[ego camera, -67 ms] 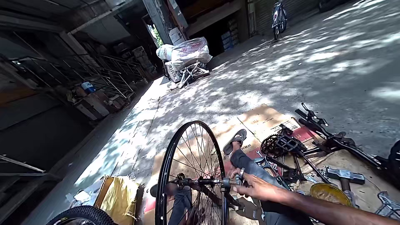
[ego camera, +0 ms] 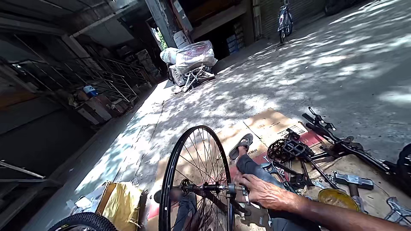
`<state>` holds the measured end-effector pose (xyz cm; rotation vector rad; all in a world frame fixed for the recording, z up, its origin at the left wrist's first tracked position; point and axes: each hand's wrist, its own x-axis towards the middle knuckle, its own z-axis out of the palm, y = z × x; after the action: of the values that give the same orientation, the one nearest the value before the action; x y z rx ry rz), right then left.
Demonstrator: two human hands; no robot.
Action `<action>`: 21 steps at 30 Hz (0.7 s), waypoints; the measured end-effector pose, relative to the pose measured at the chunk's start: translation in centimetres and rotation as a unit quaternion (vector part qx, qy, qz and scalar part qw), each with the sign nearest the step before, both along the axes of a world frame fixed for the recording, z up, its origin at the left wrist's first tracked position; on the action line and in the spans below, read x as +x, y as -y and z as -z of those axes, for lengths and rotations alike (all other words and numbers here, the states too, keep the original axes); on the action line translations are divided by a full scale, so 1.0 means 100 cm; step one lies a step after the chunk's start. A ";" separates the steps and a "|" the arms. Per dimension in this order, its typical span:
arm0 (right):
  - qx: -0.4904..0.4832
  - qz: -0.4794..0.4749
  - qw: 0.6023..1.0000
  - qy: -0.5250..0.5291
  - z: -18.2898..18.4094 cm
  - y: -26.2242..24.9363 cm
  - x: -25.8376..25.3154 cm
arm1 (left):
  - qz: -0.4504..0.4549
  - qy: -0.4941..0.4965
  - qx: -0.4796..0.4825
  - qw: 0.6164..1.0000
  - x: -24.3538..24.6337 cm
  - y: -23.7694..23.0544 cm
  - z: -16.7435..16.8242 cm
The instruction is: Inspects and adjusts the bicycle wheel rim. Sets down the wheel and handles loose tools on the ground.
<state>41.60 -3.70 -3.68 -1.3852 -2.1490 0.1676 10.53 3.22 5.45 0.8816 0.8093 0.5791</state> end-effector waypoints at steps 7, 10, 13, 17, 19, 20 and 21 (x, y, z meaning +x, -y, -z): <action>-0.256 0.114 0.900 -0.334 -0.001 -0.003 -0.002 | 0.011 0.000 -0.030 0.999 -0.006 -0.044 0.045; -0.044 0.030 0.997 -0.051 0.001 0.004 0.006 | 0.097 -0.038 0.000 0.995 0.001 -0.040 0.035; 0.001 0.082 0.989 -0.122 0.008 0.008 0.004 | 0.006 -0.161 -0.038 0.986 0.032 -0.018 -0.001; -0.199 0.098 0.923 -0.313 0.001 0.004 -0.003 | 0.131 0.093 -0.055 0.985 -0.003 -0.058 0.053; -0.058 0.021 0.993 -0.099 -0.003 0.008 0.003 | 0.131 0.111 -0.058 0.983 0.001 -0.056 0.044; 0.006 -0.005 0.999 -0.039 -0.004 0.010 0.004 | 0.138 0.129 -0.061 0.980 0.000 -0.055 0.043; 0.037 0.001 0.998 -0.044 -0.002 0.011 0.002 | 0.148 0.151 -0.060 0.976 -0.001 -0.055 0.043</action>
<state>41.82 -4.77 -3.51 -1.3143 -2.0596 0.1447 10.48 8.75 1.16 0.7613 0.4218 0.3847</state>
